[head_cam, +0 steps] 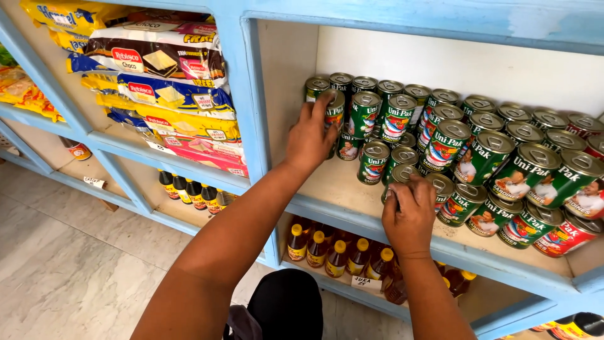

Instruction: Picking canned sardines from a grocery shelf and placing them into a shopping basket.

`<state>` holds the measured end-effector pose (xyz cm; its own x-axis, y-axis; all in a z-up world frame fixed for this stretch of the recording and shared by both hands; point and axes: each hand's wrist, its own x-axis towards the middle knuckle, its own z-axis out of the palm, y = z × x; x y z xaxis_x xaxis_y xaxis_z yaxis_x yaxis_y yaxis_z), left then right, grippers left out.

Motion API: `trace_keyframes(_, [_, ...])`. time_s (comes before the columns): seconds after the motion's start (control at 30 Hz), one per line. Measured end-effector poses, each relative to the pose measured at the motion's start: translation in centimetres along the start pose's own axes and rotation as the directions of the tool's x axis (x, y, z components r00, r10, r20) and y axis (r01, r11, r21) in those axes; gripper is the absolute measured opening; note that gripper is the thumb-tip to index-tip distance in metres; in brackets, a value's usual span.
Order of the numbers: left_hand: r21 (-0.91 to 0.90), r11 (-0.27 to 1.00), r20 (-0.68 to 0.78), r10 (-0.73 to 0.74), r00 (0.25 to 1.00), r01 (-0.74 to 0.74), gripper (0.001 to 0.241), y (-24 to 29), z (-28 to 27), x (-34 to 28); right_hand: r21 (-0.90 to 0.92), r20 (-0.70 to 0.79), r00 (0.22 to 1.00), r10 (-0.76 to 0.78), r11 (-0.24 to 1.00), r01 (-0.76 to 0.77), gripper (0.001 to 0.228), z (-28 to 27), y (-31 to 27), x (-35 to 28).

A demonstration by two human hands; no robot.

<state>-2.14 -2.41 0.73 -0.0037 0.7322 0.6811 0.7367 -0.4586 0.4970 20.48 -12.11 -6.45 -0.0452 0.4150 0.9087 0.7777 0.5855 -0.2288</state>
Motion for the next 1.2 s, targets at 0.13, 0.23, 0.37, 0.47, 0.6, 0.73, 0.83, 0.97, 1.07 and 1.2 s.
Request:
trace_keyframes(0.13, [0.070, 0.997, -0.012, -0.029, 0.999, 0.030, 0.066, -0.7, 1.9, 1.4, 0.002, 0.000, 1.000, 0.002, 1.000, -0.002, 0.017, -0.1, -0.1, 0.1])
trace_keyframes(0.23, [0.122, 0.991, 0.023, -0.064, 0.998, 0.061, 0.065, -0.4, 2.5, 1.8, 0.001, -0.002, 1.000, 0.006, 1.000, -0.006, 0.016, 0.0, -0.1, 0.2])
trace_keyframes(0.37, [0.179, 0.978, 0.080, -0.126, 0.989, 0.110, 0.064, -0.4, 3.2, 2.0, 0.003, -0.004, 1.000, 0.010, 1.000, -0.010, 0.016, -0.1, -0.2, 0.2])
trace_keyframes(0.47, [0.214, 0.968, 0.110, -0.158, 0.981, 0.131, 0.067, -0.4, 3.2, 2.4, 0.001, 0.003, 1.000, 0.007, 1.000, -0.007, 0.016, -0.1, -0.1, 0.2])
trace_keyframes(0.6, [0.250, 0.962, 0.087, -0.138, 0.987, 0.113, 0.070, 0.3, 2.0, 1.7, 0.001, 0.008, 1.000, 0.009, 1.000, -0.009, 0.016, -0.1, 0.0, 0.0])
trace_keyframes(0.73, [0.252, 0.967, -0.012, 0.044, 0.999, -0.039, 0.065, 0.6, 1.2, 0.2, -0.001, 0.006, 1.000, 0.008, 1.000, -0.008, 0.015, 0.0, 0.0, 0.1])
trace_keyframes(0.83, [0.246, 0.955, -0.027, 0.175, 0.984, -0.163, 0.056, 0.7, 1.3, -1.4, -0.004, 0.007, 1.000, 0.014, 1.000, -0.014, 0.015, 0.0, -0.1, 0.0])
trace_keyframes(0.97, [0.163, 0.958, 0.129, 0.215, 0.968, -0.235, 0.050, 1.9, 1.5, -2.5, -0.019, 0.004, 1.000, 0.013, 1.000, -0.013, 0.014, 0.1, -0.2, 0.0])
trace_keyframes(1.07, [0.153, 0.969, 0.212, 0.160, 0.964, -0.194, 0.057, 2.3, 2.7, -2.9, -0.031, 0.008, 1.000, 0.003, 1.000, -0.003, 0.014, 0.1, -0.2, 0.0])
trace_keyframes(1.2, [0.135, 0.969, 0.204, 0.177, 0.963, -0.207, 0.066, 1.4, 5.1, -2.8, -0.035, 0.007, 1.000, -0.004, 0.999, 0.004, 0.014, 0.1, -0.1, 0.0])
